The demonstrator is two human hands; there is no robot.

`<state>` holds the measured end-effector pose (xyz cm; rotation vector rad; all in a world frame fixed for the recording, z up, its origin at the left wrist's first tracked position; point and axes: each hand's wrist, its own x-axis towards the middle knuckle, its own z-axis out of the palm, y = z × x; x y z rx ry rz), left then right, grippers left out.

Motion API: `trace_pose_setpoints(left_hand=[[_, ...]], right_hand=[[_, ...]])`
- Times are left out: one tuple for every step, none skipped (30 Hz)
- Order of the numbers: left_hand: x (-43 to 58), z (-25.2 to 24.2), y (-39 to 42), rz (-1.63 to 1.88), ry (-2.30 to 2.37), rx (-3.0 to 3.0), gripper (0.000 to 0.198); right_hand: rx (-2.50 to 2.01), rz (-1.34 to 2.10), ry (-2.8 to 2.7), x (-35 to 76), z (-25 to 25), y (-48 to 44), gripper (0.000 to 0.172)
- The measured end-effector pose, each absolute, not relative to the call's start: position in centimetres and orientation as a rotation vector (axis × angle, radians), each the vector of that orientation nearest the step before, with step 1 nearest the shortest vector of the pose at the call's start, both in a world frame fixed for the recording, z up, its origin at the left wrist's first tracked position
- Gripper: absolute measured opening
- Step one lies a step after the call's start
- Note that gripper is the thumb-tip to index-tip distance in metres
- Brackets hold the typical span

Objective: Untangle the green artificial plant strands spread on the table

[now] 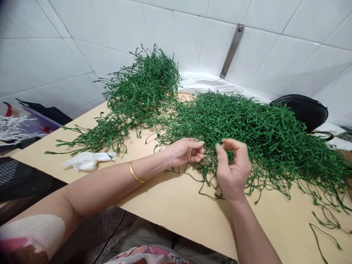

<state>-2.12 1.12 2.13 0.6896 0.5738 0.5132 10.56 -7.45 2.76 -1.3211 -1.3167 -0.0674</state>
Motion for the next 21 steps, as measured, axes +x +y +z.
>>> trace_pose_setpoints(left_hand=[[-2.1, 2.0, 0.8, 0.462, 0.551, 0.715, 0.017], [-2.1, 1.9, 0.6, 0.430, 0.541, 0.732, 0.016], [-2.0, 1.9, 0.3, 0.418, 0.539, 0.745, 0.015], [-2.0, 1.8, 0.2, 0.412, 0.537, 0.755, 0.014], [-2.0, 1.7, 0.0, 0.409, 0.531, 0.764, 0.013], [-2.0, 1.7, -0.1, 0.403, 0.523, 0.775, 0.012], [-1.9, 1.7, -0.1, 0.394, 0.514, 0.788, 0.012], [-1.9, 1.7, -0.2, 0.387, 0.506, 0.799, 0.012], [-1.8, 1.7, -0.3, 0.386, 0.501, 0.809, 0.012], [-1.6, 1.7, -0.5, 0.394, 0.502, 0.820, 0.011], [-1.5, 1.7, -0.7, 0.406, 0.510, 0.835, 0.009], [-1.4, 1.8, -1.0, 0.415, 0.522, 0.850, 0.008], [-1.2, 1.8, -1.4, 0.415, 0.537, 0.864, 0.007], [-1.2, 1.8, -1.8, 0.405, 0.553, 0.875, 0.007], [-1.2, 1.8, -2.3, 0.391, 0.565, 0.881, 0.008], [-1.2, 1.8, -2.9, 0.379, 0.573, 0.879, 0.008], [-1.4, 1.8, -3.5, 0.380, 0.581, 0.869, 0.009], [-1.6, 1.9, -4.2, 0.396, 0.592, 0.851, 0.012], [-2.0, 1.8, -5.0, 0.429, 0.604, 0.830, 0.016], [-2.3, 1.8, -5.8, 0.476, 0.616, 0.802, 0.021], [-2.7, 1.7, -6.6, 0.531, 0.626, 0.769, 0.025]], right_hand=[[-1.439, -0.123, -1.254, 11.2, 2.6, -7.1, 0.028], [-1.521, -0.167, -1.230, 11.8, 2.5, -6.8, 0.035], [-1.569, -0.204, -1.223, 12.3, 2.4, -6.5, 0.036], [-1.589, -0.222, -1.237, 12.7, 2.4, -6.3, 0.034], [-1.583, -0.224, -1.268, 12.8, 2.5, -6.2, 0.031], [-1.558, -0.207, -1.315, 12.8, 2.6, -6.2, 0.029], [-1.525, -0.175, -1.378, 12.6, 2.8, -6.3, 0.029], [-1.491, -0.134, -1.453, 12.3, 2.9, -6.4, 0.030], [-1.460, -0.091, -1.531, 11.9, 3.0, -6.6, 0.032], [-1.435, -0.050, -1.602, 11.6, 3.1, -6.7, 0.033], [-1.418, -0.013, -1.658, 11.3, 3.1, -6.7, 0.033], [-1.413, 0.019, -1.696, 11.2, 3.1, -6.8, 0.029], [-1.413, 0.040, -1.719, 11.1, 3.1, -6.8, 0.023], [-1.415, 0.049, -1.730, 11.1, 3.1, -6.9, 0.017], [-1.419, 0.038, -1.737, 11.2, 3.1, -7.0, 0.013], [-1.423, 0.006, -1.743, 11.4, 3.2, -7.1, 0.011], [-1.426, -0.041, -1.750, 11.6, 3.3, -7.3, 0.010], [-1.429, -0.100, -1.758, 11.8, 3.5, -7.6, 0.010], [-1.435, -0.167, -1.767, 12.1, 3.6, -7.9, 0.010], [-1.444, -0.235, -1.781, 12.3, 3.6, -8.3, 0.010], [-1.455, -0.303, -1.800, 12.5, 3.6, -8.8, 0.009]])
